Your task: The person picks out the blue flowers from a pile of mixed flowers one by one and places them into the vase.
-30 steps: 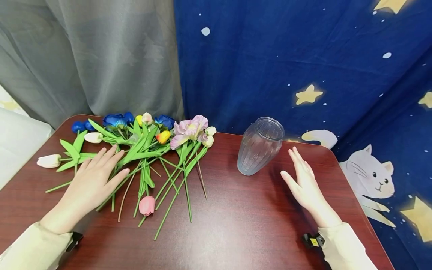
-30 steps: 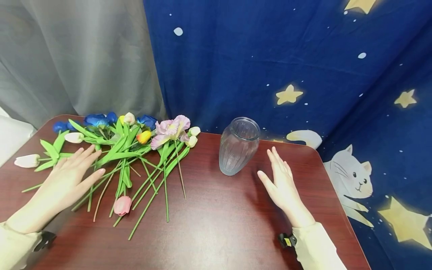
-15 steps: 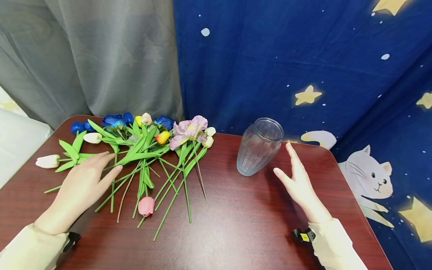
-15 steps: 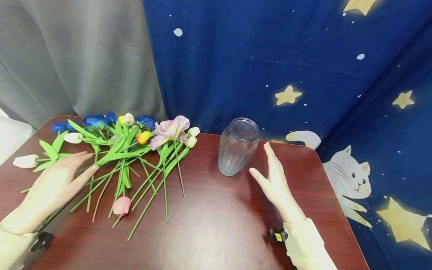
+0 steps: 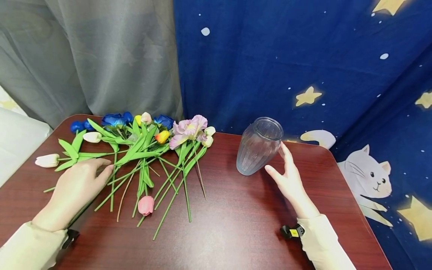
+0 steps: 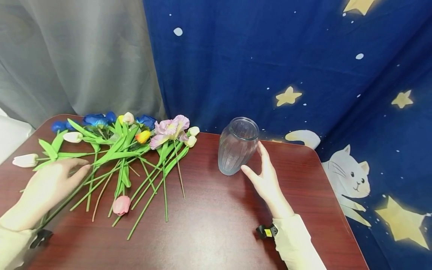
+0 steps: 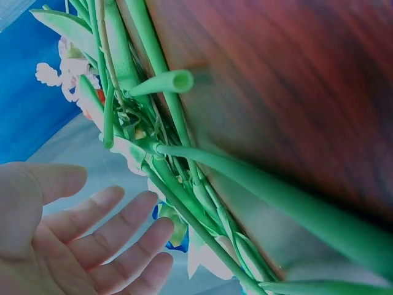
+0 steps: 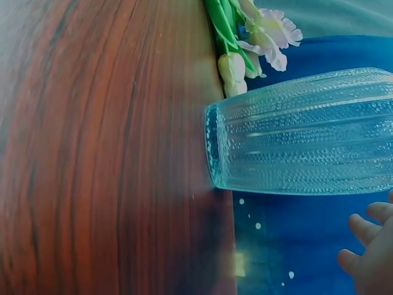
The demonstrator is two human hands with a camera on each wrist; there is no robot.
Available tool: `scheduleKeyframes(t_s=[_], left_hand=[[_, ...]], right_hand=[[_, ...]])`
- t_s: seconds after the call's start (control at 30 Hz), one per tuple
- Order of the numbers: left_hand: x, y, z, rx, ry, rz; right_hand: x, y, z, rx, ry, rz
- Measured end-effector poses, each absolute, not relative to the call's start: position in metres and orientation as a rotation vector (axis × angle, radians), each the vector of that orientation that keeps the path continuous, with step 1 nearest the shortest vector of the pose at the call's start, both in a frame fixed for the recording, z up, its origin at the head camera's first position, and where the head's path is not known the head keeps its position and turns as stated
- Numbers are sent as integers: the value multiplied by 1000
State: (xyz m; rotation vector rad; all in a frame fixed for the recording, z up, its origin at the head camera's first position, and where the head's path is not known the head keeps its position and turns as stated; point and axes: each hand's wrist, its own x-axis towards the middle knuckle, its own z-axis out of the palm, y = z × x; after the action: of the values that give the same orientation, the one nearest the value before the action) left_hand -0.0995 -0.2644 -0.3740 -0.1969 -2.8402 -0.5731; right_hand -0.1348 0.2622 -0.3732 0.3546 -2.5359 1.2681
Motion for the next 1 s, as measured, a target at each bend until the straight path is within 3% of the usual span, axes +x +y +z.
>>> scheduleKeyframes(t_s=[0.33, 1.0], left_hand=[[-106, -277, -374, -135, -2838, -562], [-151, -276, -342, -93, -2828, -677]], right_hand=[[-125, 233, -353, 299, -2448, 1452], [-126, 226, -362, 279, -2340, 1510]])
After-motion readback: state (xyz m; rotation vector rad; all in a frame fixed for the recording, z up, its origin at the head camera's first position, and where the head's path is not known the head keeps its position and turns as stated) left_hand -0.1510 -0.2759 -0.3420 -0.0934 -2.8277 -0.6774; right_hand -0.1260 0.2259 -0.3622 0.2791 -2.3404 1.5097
